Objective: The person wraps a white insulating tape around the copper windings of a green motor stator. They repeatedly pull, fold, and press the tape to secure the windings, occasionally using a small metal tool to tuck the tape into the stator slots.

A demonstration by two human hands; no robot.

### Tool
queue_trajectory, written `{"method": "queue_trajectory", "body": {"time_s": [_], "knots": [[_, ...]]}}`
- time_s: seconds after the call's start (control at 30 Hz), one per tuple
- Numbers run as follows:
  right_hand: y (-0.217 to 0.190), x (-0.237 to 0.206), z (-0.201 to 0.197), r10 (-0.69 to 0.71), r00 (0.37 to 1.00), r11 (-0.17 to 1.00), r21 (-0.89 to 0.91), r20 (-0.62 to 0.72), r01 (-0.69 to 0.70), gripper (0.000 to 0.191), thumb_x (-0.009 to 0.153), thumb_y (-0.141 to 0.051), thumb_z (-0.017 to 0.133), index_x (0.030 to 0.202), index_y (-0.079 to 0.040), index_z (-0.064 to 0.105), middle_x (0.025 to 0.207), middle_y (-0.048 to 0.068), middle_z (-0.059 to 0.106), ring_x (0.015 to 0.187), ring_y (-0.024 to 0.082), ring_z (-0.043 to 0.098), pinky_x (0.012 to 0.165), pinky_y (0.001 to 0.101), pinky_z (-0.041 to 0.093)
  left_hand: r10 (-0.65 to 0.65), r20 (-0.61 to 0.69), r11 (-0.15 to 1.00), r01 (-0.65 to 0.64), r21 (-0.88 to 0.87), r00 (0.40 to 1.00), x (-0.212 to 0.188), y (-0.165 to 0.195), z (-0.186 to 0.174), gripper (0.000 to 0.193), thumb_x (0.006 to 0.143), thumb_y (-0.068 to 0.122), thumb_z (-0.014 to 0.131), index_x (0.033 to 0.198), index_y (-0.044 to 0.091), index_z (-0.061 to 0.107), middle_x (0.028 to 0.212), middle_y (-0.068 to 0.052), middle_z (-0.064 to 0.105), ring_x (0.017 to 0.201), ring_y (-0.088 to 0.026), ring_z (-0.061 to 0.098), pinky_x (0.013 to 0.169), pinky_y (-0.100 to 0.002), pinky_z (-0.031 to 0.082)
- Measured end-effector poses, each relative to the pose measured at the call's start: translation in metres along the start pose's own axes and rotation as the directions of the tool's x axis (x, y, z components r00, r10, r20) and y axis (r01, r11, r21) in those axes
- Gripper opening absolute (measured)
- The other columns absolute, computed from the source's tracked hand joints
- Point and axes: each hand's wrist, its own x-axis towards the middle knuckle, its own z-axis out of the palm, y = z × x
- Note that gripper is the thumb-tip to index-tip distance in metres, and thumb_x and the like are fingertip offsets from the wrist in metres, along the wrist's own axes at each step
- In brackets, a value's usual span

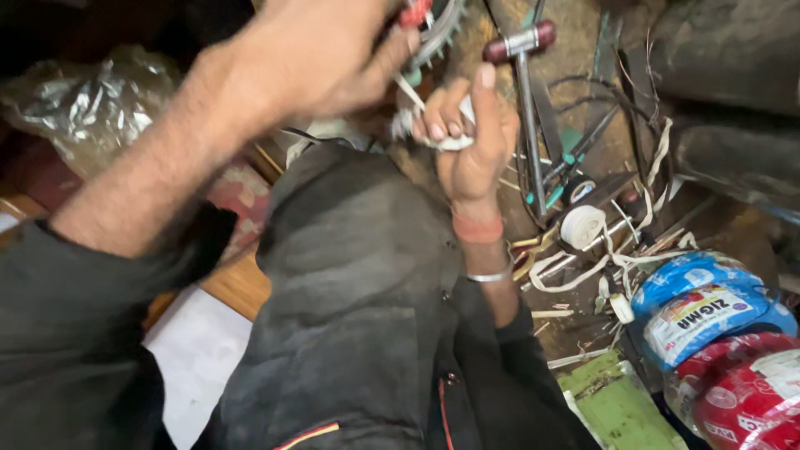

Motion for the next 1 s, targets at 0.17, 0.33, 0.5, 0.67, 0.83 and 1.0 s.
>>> {"method": "queue_trajectory", "body": {"time_s": [0.17,0.33,0.5,0.67,0.83,1.0], "knots": [[0.007,0.009,-0.006,0.064,0.975,0.975,-0.195,-0.211,-0.106,0.042,0.107,-0.018,0.064,0.073,-0.01,0.041,0.066,0.0,0.045,0.056,0.011,0.044,0.048,0.0277,0.035,-0.048,0.14,0.998,0.042,0.045,0.989,0.009,-0.021,0.0,0.026,0.089,0.026,0.067,0.099,0.002,0.072,0.108,-0.021,0.065,0.114,-0.045,0.057,0.089,-0.075,0.03],[0.009,0.009,0.006,0.007,0.934,0.892,-0.419,-0.356,-0.166,0.043,0.102,-0.009,0.072,0.075,-0.012,0.039,0.068,0.0,0.049,0.056,0.008,0.042,0.05,0.0248,0.03,-0.123,0.184,0.987,0.102,0.121,0.975,0.023,-0.019,0.0,0.045,0.07,0.036,0.08,0.102,0.005,0.072,0.101,-0.013,0.066,0.106,-0.037,0.06,0.094,-0.078,0.02],[0.011,-0.006,0.019,0.099,0.853,0.945,-0.219,-0.512,-0.241,0.039,0.098,-0.012,0.072,0.075,-0.012,0.041,0.064,-0.002,0.048,0.057,0.008,0.046,0.051,0.0264,0.034,-0.038,-0.053,0.998,0.035,-0.046,0.998,-0.005,-0.029,0.009,0.055,0.077,0.024,0.079,0.125,0.001,0.068,0.101,-0.007,0.063,0.105,-0.026,0.061,0.104,-0.076,0.021],[0.003,-0.014,0.021,-0.021,0.849,0.754,-0.566,-0.528,-0.334,0.037,0.097,-0.02,0.072,0.074,-0.006,0.047,0.073,0.001,0.054,0.066,0.007,0.044,0.059,0.0268,0.032,0.009,-0.07,0.973,-0.025,-0.228,0.998,-0.014,-0.047,-0.012,0.044,0.092,0.014,0.068,0.135,0.004,0.064,0.121,-0.004,0.066,0.117,-0.019,0.061,0.104,-0.065,0.027],[-0.006,-0.032,0.024,-0.037,0.815,0.541,-0.698,-0.578,-0.47,0.04,0.095,-0.024,0.071,0.067,-0.007,0.047,0.068,-0.004,0.055,0.058,0.004,0.037,0.054,0.0239,0.025,0.104,-0.055,0.937,-0.116,-0.33,0.993,0.005,-0.076,-0.061,0.031,0.096,0.018,0.074,0.124,0.006,0.069,0.109,-0.006,0.068,0.107,-0.02,0.068,0.104,-0.048,0.041],[-0.005,-0.041,0.016,-0.09,0.858,0.42,-0.8,-0.506,-0.428,0.033,0.098,-0.024,0.069,0.075,-0.004,0.056,0.069,-0.004,0.057,0.062,0.004,0.043,0.058,0.0236,0.033,0.0,-0.057,0.959,-0.016,-0.284,0.998,0.025,-0.072,-0.069,0.031,0.091,0.018,0.076,0.119,0.005,0.071,0.105,-0.004,0.07,0.097,-0.017,0.069,0.099,-0.041,0.044]]}}
